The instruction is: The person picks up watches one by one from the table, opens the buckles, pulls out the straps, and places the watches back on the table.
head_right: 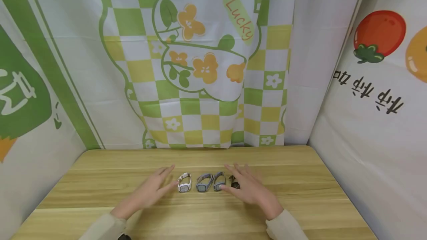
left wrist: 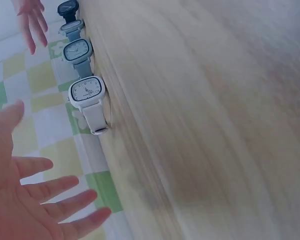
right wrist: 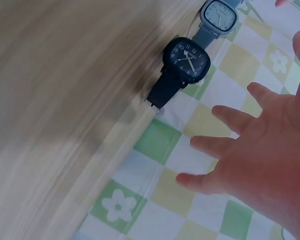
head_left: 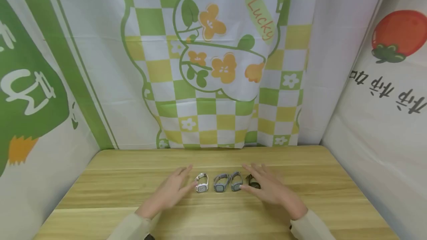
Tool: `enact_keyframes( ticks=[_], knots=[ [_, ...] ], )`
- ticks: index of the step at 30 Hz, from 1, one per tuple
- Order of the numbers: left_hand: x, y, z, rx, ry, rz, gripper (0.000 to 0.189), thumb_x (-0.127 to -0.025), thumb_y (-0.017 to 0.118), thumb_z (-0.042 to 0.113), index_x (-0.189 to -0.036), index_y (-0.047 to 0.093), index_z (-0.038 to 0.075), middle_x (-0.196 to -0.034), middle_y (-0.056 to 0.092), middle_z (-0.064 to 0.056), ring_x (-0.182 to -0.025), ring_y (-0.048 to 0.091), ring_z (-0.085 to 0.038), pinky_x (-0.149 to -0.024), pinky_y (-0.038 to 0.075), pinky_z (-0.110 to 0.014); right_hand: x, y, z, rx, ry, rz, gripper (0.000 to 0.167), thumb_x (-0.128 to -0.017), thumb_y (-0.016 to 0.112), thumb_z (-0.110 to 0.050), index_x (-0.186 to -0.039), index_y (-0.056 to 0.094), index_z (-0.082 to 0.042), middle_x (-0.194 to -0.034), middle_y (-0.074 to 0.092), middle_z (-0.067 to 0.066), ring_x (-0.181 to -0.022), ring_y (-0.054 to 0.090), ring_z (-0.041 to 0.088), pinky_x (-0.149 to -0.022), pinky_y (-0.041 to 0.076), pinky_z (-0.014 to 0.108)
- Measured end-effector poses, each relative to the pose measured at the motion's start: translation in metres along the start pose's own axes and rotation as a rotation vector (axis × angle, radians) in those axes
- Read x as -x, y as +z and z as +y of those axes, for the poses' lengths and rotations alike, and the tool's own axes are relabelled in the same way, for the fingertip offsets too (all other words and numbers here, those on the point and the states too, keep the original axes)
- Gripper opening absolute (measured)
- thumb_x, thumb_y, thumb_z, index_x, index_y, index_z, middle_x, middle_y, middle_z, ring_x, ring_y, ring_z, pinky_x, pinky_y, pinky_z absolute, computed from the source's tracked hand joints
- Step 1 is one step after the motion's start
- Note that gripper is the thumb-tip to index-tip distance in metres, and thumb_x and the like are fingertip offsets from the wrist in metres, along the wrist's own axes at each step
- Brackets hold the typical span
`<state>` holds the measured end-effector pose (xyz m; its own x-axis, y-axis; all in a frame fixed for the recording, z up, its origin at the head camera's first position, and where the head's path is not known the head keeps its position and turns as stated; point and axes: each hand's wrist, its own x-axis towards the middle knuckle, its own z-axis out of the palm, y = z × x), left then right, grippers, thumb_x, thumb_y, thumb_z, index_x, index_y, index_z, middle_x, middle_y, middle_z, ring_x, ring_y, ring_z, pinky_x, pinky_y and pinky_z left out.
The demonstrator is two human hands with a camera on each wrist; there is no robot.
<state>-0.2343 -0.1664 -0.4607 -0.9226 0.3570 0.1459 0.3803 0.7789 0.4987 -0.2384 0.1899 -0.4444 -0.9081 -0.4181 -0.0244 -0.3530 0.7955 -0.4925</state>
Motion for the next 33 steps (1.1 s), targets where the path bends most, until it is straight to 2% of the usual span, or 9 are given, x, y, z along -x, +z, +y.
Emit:
enact_keyframes(
  ticks=[3, 6, 8, 10, 17, 21, 25, 28, 33],
  knots=[
    [-0.003, 0.0, -0.003, 0.1, -0.015, 0.024, 0.062, -0.108, 0.061, 0.033, -0.154, 0.046, -0.007, -0.148, 0.052, -0.035, -0.131, 0.056, -0.053, -0.111, 0.045, -0.064, -0.009, 0.001, -0.003, -0.049, -0.052, -0.006, 0.077, -0.105, 0.056, -0.059, -0.167, 0.034, -0.019, -0.171, 0.028, 0.022, -0.156, 0.018, 0.055, -0.117, 0.009, 0.082],
    [-0.008, 0.002, -0.007, 0.217, -0.04, 0.049, 0.052, -0.105, 0.067, 0.021, -0.144, 0.055, -0.011, -0.135, 0.062, -0.034, -0.113, 0.068, -0.045, -0.097, 0.058, -0.057, -0.02, 0.005, -0.004, -0.097, -0.139, 0.002, 0.073, -0.106, 0.06, -0.05, -0.163, 0.039, -0.008, -0.166, 0.038, 0.023, -0.153, 0.033, 0.05, -0.12, 0.024, 0.073],
    [-0.012, 0.002, -0.008, 0.275, -0.052, 0.065, 0.046, -0.101, 0.07, 0.014, -0.137, 0.06, -0.013, -0.125, 0.067, -0.032, -0.101, 0.071, -0.039, -0.086, 0.062, -0.051, -0.027, 0.008, -0.006, -0.128, -0.186, 0.012, 0.069, -0.107, 0.062, -0.043, -0.159, 0.043, -0.003, -0.162, 0.045, 0.022, -0.146, 0.046, 0.046, -0.118, 0.035, 0.067],
    [-0.016, 0.003, -0.009, 0.29, -0.053, 0.079, 0.042, -0.098, 0.073, 0.01, -0.131, 0.064, -0.014, -0.117, 0.07, -0.031, -0.095, 0.073, -0.036, -0.083, 0.062, -0.048, -0.034, 0.011, -0.008, -0.142, -0.211, 0.027, 0.063, -0.107, 0.063, -0.038, -0.156, 0.048, -0.001, -0.157, 0.051, 0.02, -0.141, 0.052, 0.044, -0.115, 0.041, 0.063],
    [-0.029, 0.011, -0.01, 0.319, -0.144, 0.129, 0.028, -0.094, 0.075, 0.006, -0.117, 0.073, -0.01, -0.103, 0.075, -0.017, -0.093, 0.072, -0.032, -0.085, 0.06, -0.048, -0.055, 0.015, -0.023, -0.165, -0.207, 0.036, 0.049, -0.107, 0.064, -0.031, -0.145, 0.06, 0.001, -0.146, 0.063, 0.019, -0.136, 0.057, 0.043, -0.111, 0.047, 0.061],
    [-0.035, 0.019, -0.01, 0.385, -0.2, 0.182, 0.023, -0.091, 0.077, 0.001, -0.111, 0.075, -0.009, -0.094, 0.074, -0.012, -0.085, 0.073, -0.027, -0.072, 0.061, -0.038, -0.067, 0.019, -0.031, -0.221, -0.215, 0.02, 0.043, -0.106, 0.067, -0.024, -0.139, 0.064, 0.004, -0.139, 0.067, 0.02, -0.13, 0.06, 0.043, -0.109, 0.049, 0.059],
    [-0.038, 0.026, -0.006, 0.534, -0.259, 0.222, 0.022, -0.088, 0.076, -0.007, -0.108, 0.073, -0.013, -0.089, 0.069, -0.013, -0.072, 0.07, -0.021, -0.059, 0.062, -0.035, -0.078, 0.023, -0.035, -0.272, -0.213, 0.017, 0.035, -0.104, 0.069, -0.016, -0.131, 0.068, 0.006, -0.131, 0.071, 0.021, -0.122, 0.064, 0.04, -0.105, 0.052, 0.056],
    [-0.039, 0.028, -0.002, 0.62, -0.29, 0.222, 0.021, -0.087, 0.075, -0.009, -0.106, 0.071, -0.016, -0.087, 0.066, -0.015, -0.068, 0.067, -0.019, -0.058, 0.063, -0.035, -0.084, 0.025, -0.04, -0.292, -0.18, 0.011, 0.029, -0.102, 0.071, -0.013, -0.126, 0.072, 0.004, -0.123, 0.073, 0.02, -0.112, 0.067, 0.037, -0.098, 0.055, 0.053],
    [-0.04, 0.031, 0.0, 0.648, -0.337, 0.209, 0.021, -0.086, 0.075, -0.009, -0.105, 0.07, -0.016, -0.087, 0.067, -0.015, -0.068, 0.066, -0.016, -0.061, 0.064, -0.034, -0.094, 0.031, -0.048, -0.277, -0.183, 0.007, 0.024, -0.098, 0.073, -0.008, -0.118, 0.075, 0.005, -0.112, 0.076, 0.018, -0.102, 0.07, 0.032, -0.09, 0.058, 0.041]
  ],
)
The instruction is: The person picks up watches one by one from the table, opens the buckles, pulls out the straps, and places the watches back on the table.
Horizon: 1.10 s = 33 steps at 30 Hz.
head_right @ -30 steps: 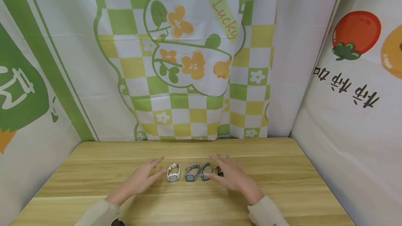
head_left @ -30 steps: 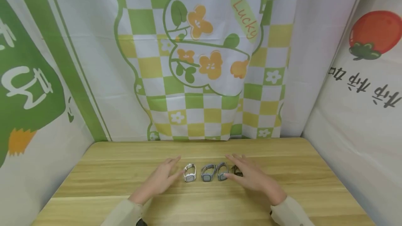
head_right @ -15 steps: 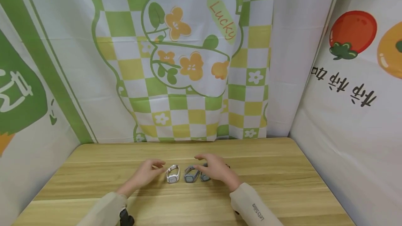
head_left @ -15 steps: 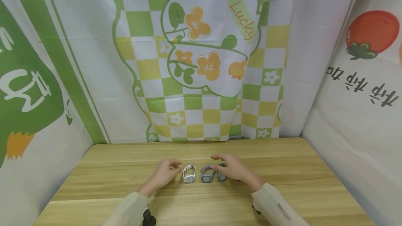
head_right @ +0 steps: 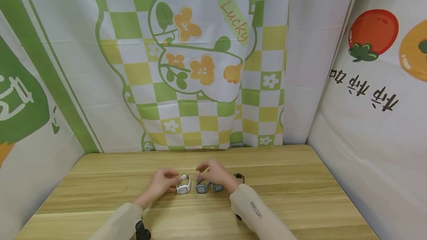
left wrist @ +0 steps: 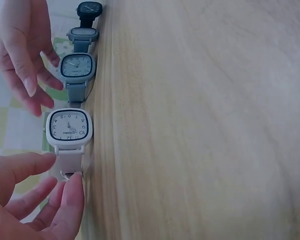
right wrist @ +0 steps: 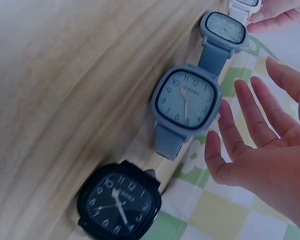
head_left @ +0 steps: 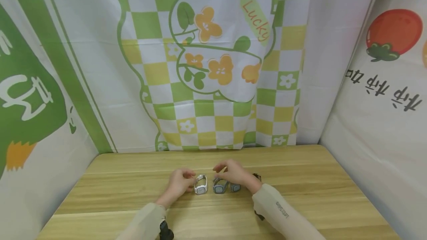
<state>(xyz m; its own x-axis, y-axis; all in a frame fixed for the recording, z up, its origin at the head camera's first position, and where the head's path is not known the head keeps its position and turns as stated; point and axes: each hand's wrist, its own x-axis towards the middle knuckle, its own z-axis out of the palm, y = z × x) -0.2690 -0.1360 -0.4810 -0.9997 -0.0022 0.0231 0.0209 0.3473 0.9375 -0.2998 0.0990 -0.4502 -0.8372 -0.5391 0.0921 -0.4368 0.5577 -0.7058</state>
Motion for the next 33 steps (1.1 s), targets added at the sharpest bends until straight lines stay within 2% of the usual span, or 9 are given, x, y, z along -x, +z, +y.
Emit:
enact_keyframes(
  ticks=[4, 7, 14, 20, 27, 33],
  knots=[
    [0.001, 0.001, -0.001, -0.033, -0.017, 0.014, 0.018, -0.084, 0.077, -0.009, -0.101, 0.071, -0.014, -0.088, 0.071, -0.014, -0.068, 0.064, -0.014, -0.061, 0.063, -0.032, -0.009, 0.005, -0.001, 0.02, -0.022, -0.003, 0.021, -0.096, 0.075, -0.006, -0.113, 0.075, 0.006, -0.107, 0.077, 0.017, -0.102, 0.071, 0.031, -0.09, 0.058, 0.038],
    [0.001, 0.001, -0.002, -0.044, -0.027, 0.017, 0.016, -0.084, 0.078, -0.008, -0.098, 0.072, -0.013, -0.086, 0.072, -0.014, -0.067, 0.063, -0.014, -0.06, 0.063, -0.031, -0.013, 0.009, -0.003, 0.019, -0.006, -0.013, 0.019, -0.096, 0.075, -0.006, -0.11, 0.076, 0.006, -0.106, 0.077, 0.017, -0.102, 0.071, 0.032, -0.089, 0.058, 0.039],
    [0.0, 0.002, -0.004, 0.021, -0.069, 0.013, 0.015, -0.086, 0.076, -0.006, -0.098, 0.072, -0.015, -0.083, 0.072, -0.014, -0.065, 0.067, -0.017, -0.06, 0.063, -0.033, -0.021, 0.019, -0.008, 0.013, 0.091, -0.034, 0.015, -0.095, 0.076, -0.008, -0.107, 0.078, 0.002, -0.103, 0.078, 0.012, -0.097, 0.07, 0.025, -0.085, 0.057, 0.034],
    [0.0, 0.001, -0.003, 0.075, -0.115, 0.018, 0.013, -0.087, 0.072, -0.008, -0.098, 0.072, -0.016, -0.081, 0.074, -0.016, -0.066, 0.07, -0.018, -0.063, 0.064, -0.035, -0.029, 0.026, -0.011, -0.001, 0.138, -0.05, 0.013, -0.094, 0.078, -0.009, -0.103, 0.079, 0.0, -0.099, 0.079, 0.01, -0.088, 0.067, 0.015, -0.081, 0.055, 0.03],
    [-0.003, 0.001, -0.002, 0.094, -0.14, 0.009, 0.012, -0.09, 0.071, -0.008, -0.099, 0.073, -0.016, -0.083, 0.075, -0.016, -0.068, 0.07, -0.017, -0.066, 0.065, -0.035, -0.034, 0.027, -0.01, 0.014, 0.133, -0.056, 0.012, -0.092, 0.079, -0.007, -0.102, 0.08, 0.0, -0.099, 0.079, 0.01, -0.089, 0.066, 0.014, -0.084, 0.054, 0.029],
    [-0.006, 0.003, -0.005, 0.118, -0.137, -0.002, 0.013, -0.09, 0.069, -0.009, -0.1, 0.072, -0.017, -0.089, 0.076, -0.02, -0.073, 0.073, -0.022, -0.07, 0.065, -0.038, -0.035, 0.028, -0.007, 0.003, 0.135, -0.059, 0.012, -0.09, 0.08, -0.005, -0.101, 0.08, 0.0, -0.097, 0.079, 0.01, -0.086, 0.063, 0.01, -0.081, 0.052, 0.026]
  ],
)
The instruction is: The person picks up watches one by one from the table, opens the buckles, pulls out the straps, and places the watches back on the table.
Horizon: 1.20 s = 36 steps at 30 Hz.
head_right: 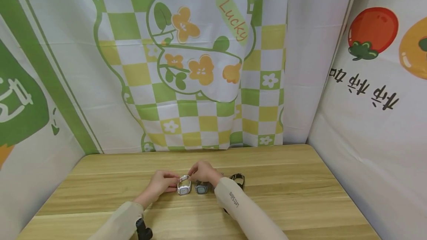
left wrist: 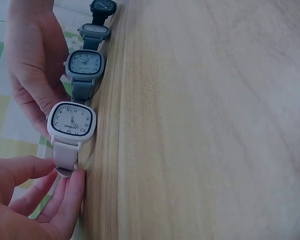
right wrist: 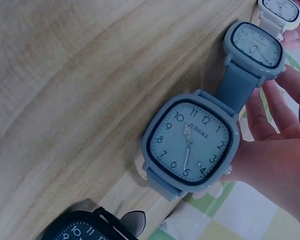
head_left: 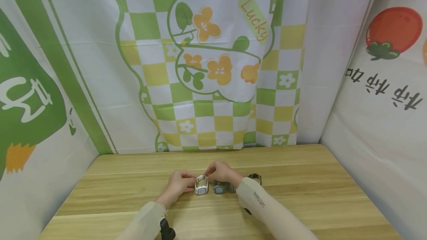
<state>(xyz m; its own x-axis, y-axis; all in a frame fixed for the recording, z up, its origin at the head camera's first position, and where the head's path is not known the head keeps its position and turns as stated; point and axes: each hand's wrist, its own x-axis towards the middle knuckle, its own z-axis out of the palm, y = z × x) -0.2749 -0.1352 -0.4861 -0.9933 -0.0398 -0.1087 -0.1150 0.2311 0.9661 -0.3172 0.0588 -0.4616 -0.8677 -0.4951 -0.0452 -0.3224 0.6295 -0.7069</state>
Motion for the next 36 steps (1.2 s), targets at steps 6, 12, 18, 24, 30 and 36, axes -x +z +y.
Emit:
enact_keyframes(
  ticks=[6, 12, 18, 24, 30, 36],
  knots=[
    [-0.0003, 0.0004, -0.0005, 0.032, 0.007, -0.03, 0.015, -0.091, 0.068, -0.01, -0.104, 0.071, -0.018, -0.096, 0.075, -0.022, -0.078, 0.073, -0.024, -0.073, 0.065, -0.039, -0.0002, -0.0004, 0.0014, -0.027, 0.002, -0.005, 0.012, -0.088, 0.081, -0.001, -0.1, 0.08, 0.001, -0.093, 0.078, 0.009, -0.08, 0.061, 0.006, -0.077, 0.052, 0.023],
    [0.0013, 0.0002, -0.0013, 0.088, 0.026, -0.067, 0.017, -0.091, 0.067, -0.012, -0.106, 0.068, -0.02, -0.099, 0.073, -0.023, -0.079, 0.072, -0.023, -0.073, 0.065, -0.038, -0.0009, -0.001, 0.0015, -0.062, -0.003, -0.009, 0.012, -0.088, 0.08, 0.001, -0.1, 0.079, 0.004, -0.09, 0.078, 0.011, -0.077, 0.059, 0.005, -0.073, 0.05, 0.02],
    [0.0019, -0.0001, -0.003, 0.098, 0.069, -0.068, 0.016, -0.091, 0.069, -0.013, -0.105, 0.069, -0.02, -0.098, 0.073, -0.021, -0.082, 0.073, -0.024, -0.073, 0.065, -0.036, -0.0025, -0.0013, 0.0022, -0.021, -0.008, -0.005, 0.012, -0.094, 0.077, -0.007, -0.101, 0.081, 0.002, -0.098, 0.079, 0.011, -0.084, 0.06, 0.008, -0.078, 0.052, 0.025],
    [0.0021, -0.0017, -0.0055, 0.104, 0.094, -0.075, 0.019, -0.091, 0.07, -0.012, -0.107, 0.069, -0.02, -0.1, 0.073, -0.022, -0.084, 0.074, -0.025, -0.075, 0.065, -0.037, -0.0037, -0.0013, 0.0045, -0.01, -0.01, -0.011, 0.014, -0.096, 0.075, -0.009, -0.101, 0.08, 0.004, -0.098, 0.079, 0.012, -0.083, 0.059, 0.009, -0.079, 0.051, 0.026],
    [0.0043, -0.0047, -0.0049, 0.12, 0.076, -0.142, 0.026, -0.096, 0.068, -0.008, -0.116, 0.064, -0.023, -0.109, 0.071, -0.027, -0.088, 0.073, -0.026, -0.079, 0.065, -0.04, -0.0013, -0.0032, 0.0026, -0.024, -0.011, -0.02, 0.014, -0.098, 0.073, -0.009, -0.102, 0.079, 0.004, -0.098, 0.077, 0.011, -0.085, 0.059, 0.011, -0.079, 0.051, 0.028],
    [0.0053, -0.0076, -0.0045, 0.118, 0.008, -0.198, 0.03, -0.102, 0.064, -0.001, -0.124, 0.061, -0.021, -0.109, 0.071, -0.026, -0.08, 0.073, -0.021, -0.077, 0.065, -0.038, -0.0005, -0.0039, 0.0026, -0.055, -0.003, -0.014, 0.014, -0.097, 0.075, -0.01, -0.102, 0.079, 0.003, -0.097, 0.077, 0.01, -0.084, 0.058, 0.012, -0.077, 0.05, 0.028]
  ],
)
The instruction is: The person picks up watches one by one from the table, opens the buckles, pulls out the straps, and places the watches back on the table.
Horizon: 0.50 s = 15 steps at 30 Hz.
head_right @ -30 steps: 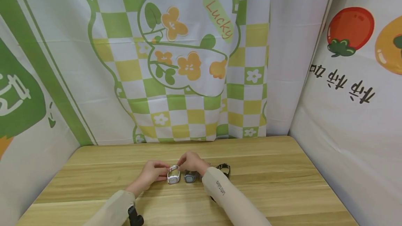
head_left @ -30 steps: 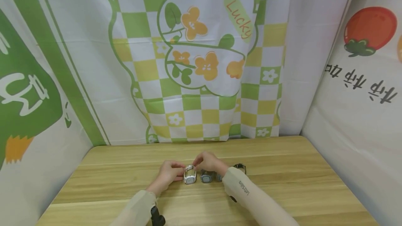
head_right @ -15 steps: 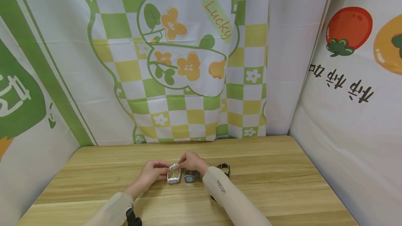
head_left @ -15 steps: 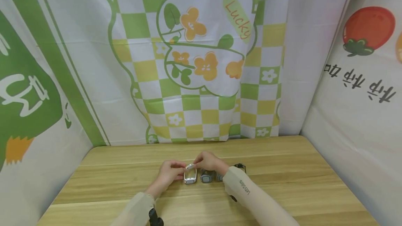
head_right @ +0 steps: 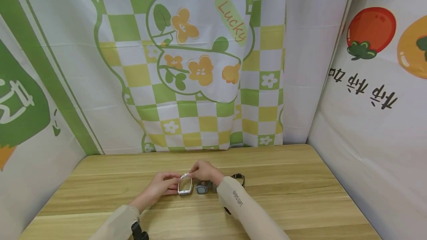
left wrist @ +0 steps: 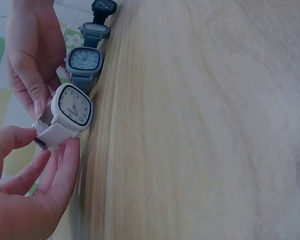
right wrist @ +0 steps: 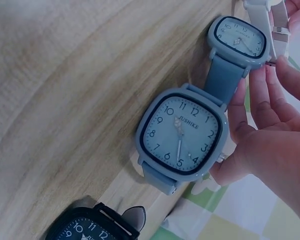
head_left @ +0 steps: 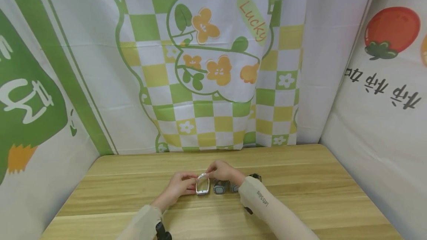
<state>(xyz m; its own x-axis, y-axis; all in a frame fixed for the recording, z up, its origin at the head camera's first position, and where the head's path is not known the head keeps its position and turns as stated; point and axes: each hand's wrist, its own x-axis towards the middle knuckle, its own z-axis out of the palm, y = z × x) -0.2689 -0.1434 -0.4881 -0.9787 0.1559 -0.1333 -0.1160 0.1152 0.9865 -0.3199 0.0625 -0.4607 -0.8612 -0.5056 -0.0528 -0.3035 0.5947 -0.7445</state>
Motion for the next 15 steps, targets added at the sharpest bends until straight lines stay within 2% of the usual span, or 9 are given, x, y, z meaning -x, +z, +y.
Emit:
enact_keyframes(
  ticks=[9, 15],
  knots=[
    [0.0016, -0.0022, -0.0001, 0.015, -0.004, -0.062, 0.037, -0.104, 0.06, 0.006, -0.127, 0.058, -0.022, -0.102, 0.072, -0.018, -0.079, 0.071, -0.017, -0.077, 0.065, -0.036, 0.002, -0.0039, -0.0017, -0.005, -0.028, 0.014, 0.014, -0.097, 0.074, -0.008, -0.102, 0.078, 0.004, -0.099, 0.076, 0.011, -0.084, 0.056, 0.011, -0.075, 0.049, 0.025],
    [0.0027, -0.0031, -0.0005, 0.035, 0.015, -0.068, 0.036, -0.105, 0.061, 0.006, -0.125, 0.059, -0.024, -0.102, 0.072, -0.019, -0.08, 0.073, -0.018, -0.079, 0.065, -0.038, 0.0023, -0.0038, -0.0011, -0.036, -0.028, 0.017, 0.015, -0.098, 0.073, -0.009, -0.103, 0.078, 0.004, -0.096, 0.076, 0.01, -0.081, 0.056, 0.009, -0.072, 0.048, 0.023]
  ],
)
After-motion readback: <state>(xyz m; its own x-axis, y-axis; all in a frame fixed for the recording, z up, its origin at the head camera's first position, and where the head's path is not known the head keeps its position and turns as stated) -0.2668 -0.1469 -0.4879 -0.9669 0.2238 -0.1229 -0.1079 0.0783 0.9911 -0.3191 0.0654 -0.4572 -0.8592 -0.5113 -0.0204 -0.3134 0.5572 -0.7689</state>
